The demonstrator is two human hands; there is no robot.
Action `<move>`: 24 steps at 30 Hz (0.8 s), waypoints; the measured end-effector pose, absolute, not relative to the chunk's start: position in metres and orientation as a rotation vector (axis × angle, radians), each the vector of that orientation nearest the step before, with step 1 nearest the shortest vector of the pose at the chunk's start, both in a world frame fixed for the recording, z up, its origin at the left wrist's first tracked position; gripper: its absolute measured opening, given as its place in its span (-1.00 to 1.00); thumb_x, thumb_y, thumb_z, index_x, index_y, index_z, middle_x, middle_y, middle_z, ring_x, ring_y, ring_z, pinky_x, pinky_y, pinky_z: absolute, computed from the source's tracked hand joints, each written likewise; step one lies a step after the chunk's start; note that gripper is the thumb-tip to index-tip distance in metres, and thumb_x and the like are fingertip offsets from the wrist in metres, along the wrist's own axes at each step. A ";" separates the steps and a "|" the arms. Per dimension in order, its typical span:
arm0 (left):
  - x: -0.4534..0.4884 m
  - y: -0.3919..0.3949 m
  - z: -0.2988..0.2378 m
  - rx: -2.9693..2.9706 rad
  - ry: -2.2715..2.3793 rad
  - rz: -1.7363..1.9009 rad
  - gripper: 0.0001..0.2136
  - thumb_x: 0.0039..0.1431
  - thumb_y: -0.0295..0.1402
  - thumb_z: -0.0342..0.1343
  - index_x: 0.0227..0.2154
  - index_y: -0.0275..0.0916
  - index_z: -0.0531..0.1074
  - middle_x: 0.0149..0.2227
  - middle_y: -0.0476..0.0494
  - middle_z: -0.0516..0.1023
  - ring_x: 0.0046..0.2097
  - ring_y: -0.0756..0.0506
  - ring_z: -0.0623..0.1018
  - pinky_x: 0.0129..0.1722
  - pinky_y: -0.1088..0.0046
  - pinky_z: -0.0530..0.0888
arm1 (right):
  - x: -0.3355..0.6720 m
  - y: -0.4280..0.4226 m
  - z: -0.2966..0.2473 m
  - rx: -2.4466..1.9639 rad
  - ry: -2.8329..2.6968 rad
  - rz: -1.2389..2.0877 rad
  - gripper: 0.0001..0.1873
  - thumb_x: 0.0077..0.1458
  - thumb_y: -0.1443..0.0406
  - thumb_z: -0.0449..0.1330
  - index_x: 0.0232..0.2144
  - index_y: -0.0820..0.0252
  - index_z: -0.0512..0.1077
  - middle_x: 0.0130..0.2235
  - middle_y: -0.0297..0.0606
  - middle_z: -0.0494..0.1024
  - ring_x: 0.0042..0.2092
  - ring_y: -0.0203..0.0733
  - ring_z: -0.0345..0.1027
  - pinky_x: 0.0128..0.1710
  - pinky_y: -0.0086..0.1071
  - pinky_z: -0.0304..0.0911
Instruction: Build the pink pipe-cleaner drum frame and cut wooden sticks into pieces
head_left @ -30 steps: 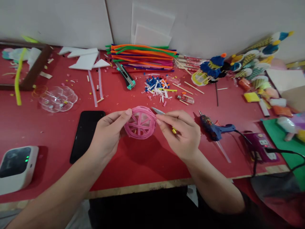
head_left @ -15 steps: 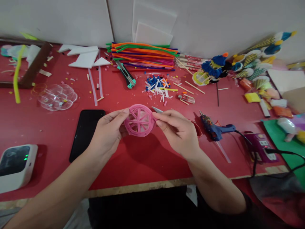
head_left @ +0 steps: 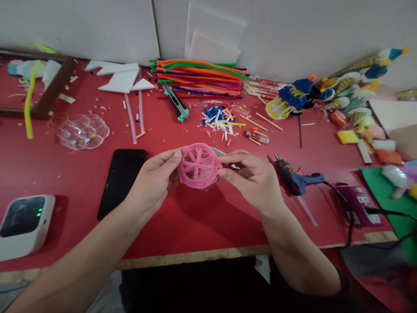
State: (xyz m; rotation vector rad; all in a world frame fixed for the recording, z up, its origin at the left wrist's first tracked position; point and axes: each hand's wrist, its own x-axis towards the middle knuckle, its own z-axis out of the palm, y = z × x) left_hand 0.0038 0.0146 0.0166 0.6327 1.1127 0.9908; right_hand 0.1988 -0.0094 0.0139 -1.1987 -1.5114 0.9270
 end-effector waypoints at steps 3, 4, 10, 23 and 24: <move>0.004 0.013 0.018 0.673 1.051 1.050 -0.84 0.09 -0.34 0.23 -0.26 -0.22 0.60 -0.23 -0.13 0.66 -0.21 -0.08 0.63 -0.25 0.48 0.56 | 0.198 -0.009 0.014 -1.189 -1.461 0.909 -0.83 0.01 0.32 0.35 -0.26 0.04 0.57 -0.30 -0.37 0.61 -0.26 -0.30 0.50 -0.27 -0.41 0.46; 0.005 0.013 0.019 0.691 1.019 1.056 -0.82 0.10 -0.36 0.21 -0.22 -0.22 0.60 -0.18 -0.13 0.66 -0.16 -0.09 0.62 -0.18 0.45 0.56 | 0.198 -0.009 0.014 -1.187 -1.431 0.905 -0.83 0.02 0.33 0.34 -0.26 0.05 0.57 -0.31 -0.38 0.61 -0.27 -0.31 0.50 -0.27 -0.42 0.46; 0.003 0.010 0.021 0.884 0.796 0.996 -0.55 0.09 -0.48 0.23 0.08 -0.17 0.44 0.13 -0.17 0.50 0.16 -0.19 0.46 0.17 0.27 0.41 | 0.202 -0.004 0.006 -1.159 -1.253 0.979 -0.83 0.08 0.31 0.30 -0.22 0.04 0.56 -0.24 -0.39 0.64 -0.24 -0.32 0.51 -0.19 -0.40 0.47; 0.002 0.008 0.021 1.067 0.938 0.996 -0.45 0.05 -0.35 0.30 0.14 -0.11 0.36 0.15 -0.20 0.48 0.17 -0.20 0.46 0.10 0.34 0.48 | 0.192 -0.003 -0.011 -1.127 -1.057 1.015 -0.78 0.07 0.14 0.30 -0.21 0.03 0.54 -0.22 -0.33 0.63 -0.18 -0.23 0.51 -0.11 -0.24 0.45; 0.002 0.008 0.021 1.077 0.970 1.015 -0.44 0.04 -0.36 0.30 0.15 -0.12 0.36 0.14 -0.20 0.48 0.17 -0.20 0.46 0.10 0.34 0.48 | 0.191 -0.003 -0.011 -1.122 -1.053 1.002 -0.78 0.07 0.14 0.30 -0.21 0.02 0.54 -0.22 -0.34 0.63 -0.18 -0.23 0.51 -0.12 -0.24 0.45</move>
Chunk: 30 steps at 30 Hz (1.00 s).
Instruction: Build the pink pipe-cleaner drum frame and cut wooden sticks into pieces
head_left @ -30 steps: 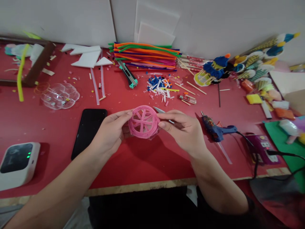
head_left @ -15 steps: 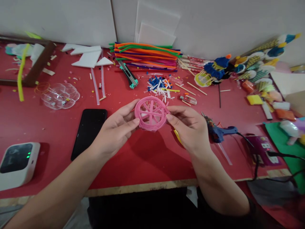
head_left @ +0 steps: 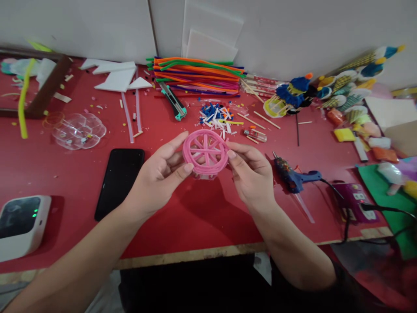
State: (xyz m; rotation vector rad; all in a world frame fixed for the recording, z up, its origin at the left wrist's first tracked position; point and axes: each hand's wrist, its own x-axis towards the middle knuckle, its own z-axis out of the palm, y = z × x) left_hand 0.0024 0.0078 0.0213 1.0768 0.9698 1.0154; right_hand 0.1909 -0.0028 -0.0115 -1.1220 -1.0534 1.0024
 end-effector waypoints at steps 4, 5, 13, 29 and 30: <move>0.005 0.007 0.020 1.056 1.082 1.083 -0.47 0.03 -0.36 0.31 0.11 -0.13 0.40 0.07 -0.18 0.54 0.13 -0.22 0.50 0.05 0.27 0.52 | 0.189 -0.003 -0.013 -1.079 -1.030 0.983 -0.82 0.05 0.18 0.32 -0.24 0.00 0.54 -0.25 -0.37 0.64 -0.21 -0.25 0.51 -0.16 -0.27 0.46; 0.005 0.007 0.020 1.036 1.093 1.088 -0.49 0.04 -0.36 0.30 0.10 -0.13 0.41 0.05 -0.18 0.56 0.11 -0.23 0.51 0.02 0.26 0.54 | 0.188 -0.003 -0.014 -1.070 -1.027 0.986 -0.82 0.05 0.19 0.32 -0.24 -0.01 0.54 -0.25 -0.38 0.64 -0.22 -0.26 0.51 -0.17 -0.28 0.46; 0.004 0.007 0.023 1.102 0.992 1.113 -0.53 -0.02 -0.42 0.34 0.01 -0.11 0.48 0.14 -0.12 0.49 0.21 -0.22 0.43 0.13 0.26 0.47 | 0.186 -0.003 -0.016 -1.116 -1.063 0.892 -0.81 0.11 0.15 0.27 -0.21 0.01 0.52 -0.25 -0.35 0.63 -0.20 -0.23 0.52 -0.18 -0.26 0.48; 0.000 0.004 0.029 0.967 0.993 1.070 -0.32 -0.18 -0.46 0.43 0.08 -0.02 0.42 -0.10 -0.06 0.64 -0.22 -0.11 0.66 -0.16 0.40 0.61 | 0.187 -0.010 -0.014 -1.037 -1.124 0.769 -0.87 0.09 0.20 0.29 -0.25 -0.05 0.52 -0.25 -0.39 0.62 -0.24 -0.27 0.51 -0.22 -0.31 0.47; 0.000 0.005 0.029 0.973 0.991 1.065 -0.35 -0.16 -0.46 0.42 0.07 -0.03 0.43 -0.08 -0.08 0.63 -0.21 -0.11 0.66 -0.14 0.39 0.61 | 0.187 -0.009 -0.016 -1.031 -1.116 0.781 -0.87 0.09 0.20 0.29 -0.25 -0.05 0.53 -0.25 -0.39 0.62 -0.24 -0.27 0.51 -0.21 -0.31 0.47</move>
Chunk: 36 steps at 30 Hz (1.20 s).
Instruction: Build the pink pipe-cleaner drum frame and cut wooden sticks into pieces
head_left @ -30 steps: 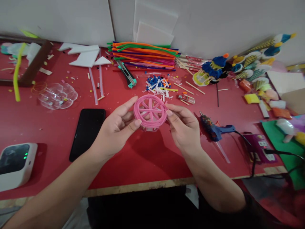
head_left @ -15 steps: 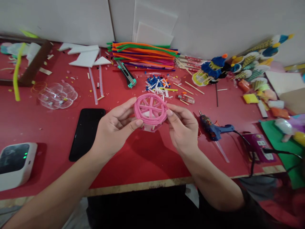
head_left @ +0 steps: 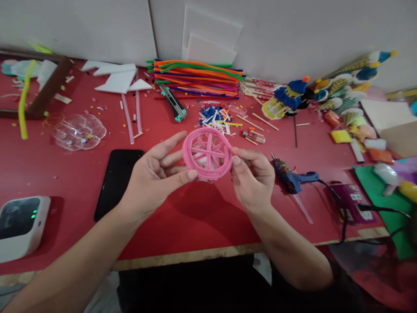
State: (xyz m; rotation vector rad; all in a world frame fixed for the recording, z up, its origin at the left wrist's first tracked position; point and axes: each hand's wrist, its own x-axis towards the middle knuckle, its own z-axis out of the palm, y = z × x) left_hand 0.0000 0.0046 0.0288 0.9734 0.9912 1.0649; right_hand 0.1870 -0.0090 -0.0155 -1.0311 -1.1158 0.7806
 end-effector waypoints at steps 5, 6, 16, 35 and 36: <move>-0.001 0.010 0.026 1.049 0.973 1.058 -0.47 -0.11 -0.42 0.39 0.00 -0.11 0.48 0.01 -0.14 0.58 -0.04 -0.15 0.60 -0.04 0.36 0.55 | 0.185 -0.005 -0.019 -1.095 -1.114 0.798 -0.85 0.10 0.16 0.27 -0.24 -0.01 0.52 -0.25 -0.36 0.63 -0.23 -0.25 0.52 -0.20 -0.29 0.47; -0.002 0.011 0.025 1.052 0.966 1.059 -0.51 -0.09 -0.38 0.39 -0.02 -0.12 0.49 0.01 -0.15 0.58 -0.01 -0.17 0.58 -0.04 0.36 0.54 | 0.186 -0.004 -0.017 -1.107 -1.145 0.758 -0.86 0.11 0.18 0.26 -0.24 0.00 0.52 -0.25 -0.36 0.63 -0.23 -0.25 0.52 -0.21 -0.30 0.47; -0.006 0.012 0.022 1.240 1.192 1.156 -0.77 0.09 -0.19 0.25 -0.18 -0.06 0.58 -0.14 -0.09 0.58 -0.10 -0.11 0.54 -0.09 0.42 0.48 | 0.191 -0.010 -0.002 -1.019 -1.544 0.484 -0.85 0.18 0.36 0.18 -0.28 0.00 0.52 -0.32 -0.35 0.61 -0.22 -0.24 0.51 -0.21 -0.31 0.45; -0.005 0.004 0.020 2.204 1.162 1.360 -0.87 0.14 -0.45 0.22 -0.25 -0.13 0.54 -0.21 -0.06 0.63 -0.17 -0.06 0.60 -0.08 0.39 0.53 | 0.181 -0.019 0.009 -1.027 -1.716 0.116 -0.83 0.03 0.40 0.32 -0.30 0.08 0.47 -0.36 -0.34 0.61 -0.30 -0.22 0.53 -0.29 -0.30 0.50; -0.004 0.004 0.019 2.235 1.156 1.362 -0.86 0.14 -0.47 0.22 -0.25 -0.14 0.53 -0.21 -0.06 0.63 -0.17 -0.05 0.60 -0.09 0.41 0.53 | 0.180 -0.019 0.010 -1.034 -1.718 0.098 -0.84 0.03 0.39 0.33 -0.32 0.09 0.46 -0.37 -0.34 0.60 -0.30 -0.23 0.53 -0.30 -0.32 0.50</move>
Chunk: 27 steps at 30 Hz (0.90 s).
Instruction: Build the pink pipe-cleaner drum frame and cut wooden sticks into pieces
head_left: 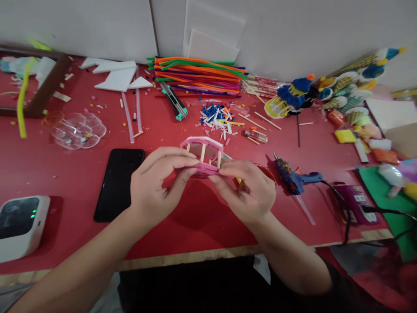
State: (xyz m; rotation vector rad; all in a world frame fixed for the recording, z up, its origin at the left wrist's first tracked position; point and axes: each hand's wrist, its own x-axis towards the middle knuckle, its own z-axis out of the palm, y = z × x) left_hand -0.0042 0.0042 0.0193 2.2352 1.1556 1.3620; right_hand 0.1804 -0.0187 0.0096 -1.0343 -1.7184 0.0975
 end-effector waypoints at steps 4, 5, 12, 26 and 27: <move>-0.003 0.004 0.019 2.267 1.111 1.363 -0.87 0.12 -0.47 0.24 -0.26 -0.18 0.52 -0.21 -0.08 0.62 -0.17 -0.03 0.60 -0.09 0.44 0.54 | 0.181 -0.020 0.011 -1.068 -1.697 0.092 -0.84 0.05 0.40 0.32 -0.33 0.09 0.44 -0.35 -0.33 0.59 -0.27 -0.22 0.52 -0.24 -0.28 0.50; -0.003 0.004 0.019 2.267 1.086 1.362 -0.88 0.11 -0.47 0.25 -0.28 -0.20 0.52 -0.21 -0.09 0.62 -0.17 -0.04 0.60 -0.08 0.44 0.54 | 0.181 -0.020 0.011 -1.075 -1.687 0.096 -0.84 0.05 0.39 0.32 -0.32 0.08 0.43 -0.34 -0.32 0.58 -0.26 -0.21 0.52 -0.22 -0.26 0.50; -0.001 0.000 0.020 2.260 1.085 1.229 -0.92 0.12 -0.41 0.25 -0.31 -0.17 0.50 -0.19 -0.11 0.63 -0.16 -0.08 0.62 -0.10 0.41 0.55 | 0.182 -0.021 0.008 -1.073 -1.673 0.045 -0.81 0.04 0.41 0.32 -0.32 0.07 0.42 -0.26 -0.30 0.54 -0.16 -0.17 0.51 -0.08 -0.17 0.48; -0.002 -0.001 0.020 2.028 1.066 1.156 -0.96 0.20 -0.40 0.15 -0.29 -0.16 0.46 -0.22 -0.06 0.59 -0.17 -0.05 0.56 -0.10 0.37 0.48 | 0.179 -0.021 0.004 -1.048 -1.418 0.480 -0.83 0.07 0.43 0.28 -0.29 0.06 0.48 -0.28 -0.34 0.60 -0.06 -0.12 0.52 0.08 -0.03 0.37; -0.002 -0.001 0.020 2.047 1.076 1.157 -0.97 0.21 -0.40 0.14 -0.30 -0.16 0.46 -0.24 -0.05 0.59 -0.18 -0.04 0.56 -0.10 0.37 0.48 | 0.179 -0.021 0.004 -1.046 -1.409 0.481 -0.82 0.06 0.43 0.29 -0.29 0.06 0.48 -0.28 -0.35 0.60 -0.06 -0.12 0.52 0.08 -0.04 0.38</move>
